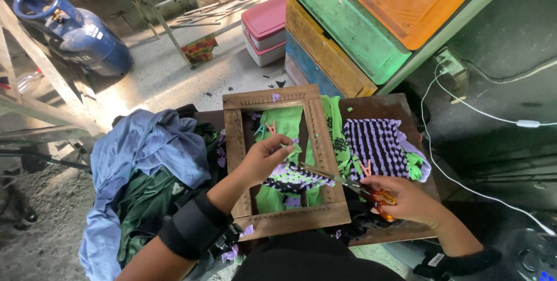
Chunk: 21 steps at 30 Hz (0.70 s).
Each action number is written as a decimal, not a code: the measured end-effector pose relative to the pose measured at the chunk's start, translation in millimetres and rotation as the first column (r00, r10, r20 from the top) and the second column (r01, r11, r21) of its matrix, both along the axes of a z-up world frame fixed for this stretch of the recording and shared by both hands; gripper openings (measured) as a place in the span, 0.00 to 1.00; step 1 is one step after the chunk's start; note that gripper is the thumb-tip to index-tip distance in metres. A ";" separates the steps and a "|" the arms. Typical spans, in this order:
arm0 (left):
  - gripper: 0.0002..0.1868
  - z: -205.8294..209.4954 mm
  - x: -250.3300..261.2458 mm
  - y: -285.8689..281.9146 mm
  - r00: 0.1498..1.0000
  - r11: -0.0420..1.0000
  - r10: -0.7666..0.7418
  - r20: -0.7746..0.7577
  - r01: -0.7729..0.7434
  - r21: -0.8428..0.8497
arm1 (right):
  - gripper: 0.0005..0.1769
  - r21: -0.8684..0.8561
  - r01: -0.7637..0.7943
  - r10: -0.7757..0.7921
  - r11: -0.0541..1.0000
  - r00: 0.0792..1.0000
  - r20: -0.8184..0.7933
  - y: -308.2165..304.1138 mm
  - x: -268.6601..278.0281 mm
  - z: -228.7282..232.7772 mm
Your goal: The person straightens a green fabric strip by hand, shaking it out and smoothing it with both hands.
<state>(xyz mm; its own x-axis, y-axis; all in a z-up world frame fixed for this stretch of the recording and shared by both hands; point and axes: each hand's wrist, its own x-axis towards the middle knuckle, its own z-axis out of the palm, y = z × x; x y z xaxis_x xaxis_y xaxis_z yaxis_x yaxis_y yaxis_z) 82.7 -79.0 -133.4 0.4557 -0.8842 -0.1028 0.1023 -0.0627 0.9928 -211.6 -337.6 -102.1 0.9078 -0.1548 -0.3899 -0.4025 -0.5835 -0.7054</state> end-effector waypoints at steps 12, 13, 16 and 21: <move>0.10 13.0 -13.2 -2.5 0.999 0.998 -0.023 -0.044 0.025 0.053 | 0.38 0.180 0.098 -0.089 0.979 0.995 -0.053 11.0 12.0 4.5; 0.10 15.4 -13.9 -2.8 0.999 0.998 -0.022 -0.044 0.024 0.053 | 0.38 0.180 0.096 -0.088 0.979 0.995 -0.052 9.9 10.4 2.9; 0.10 17.7 -17.0 -3.4 0.994 0.997 -0.026 -0.103 0.034 0.072 | 0.39 0.238 0.081 -0.092 0.968 0.995 0.036 7.2 6.8 -1.4; 0.09 10.6 -22.6 -9.0 0.999 0.998 -0.023 -0.040 0.025 0.049 | 0.42 0.138 -0.003 0.001 0.990 1.000 0.016 11.1 14.0 8.9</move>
<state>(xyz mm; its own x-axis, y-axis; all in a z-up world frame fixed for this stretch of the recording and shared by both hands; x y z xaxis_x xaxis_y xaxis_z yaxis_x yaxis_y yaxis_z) 60.1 -88.1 -122.8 0.4296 -0.8879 -0.1644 0.1389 -0.1148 0.9836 -197.6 -326.5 -93.1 0.9143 -0.0988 -0.3928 -0.3895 -0.4808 -0.7856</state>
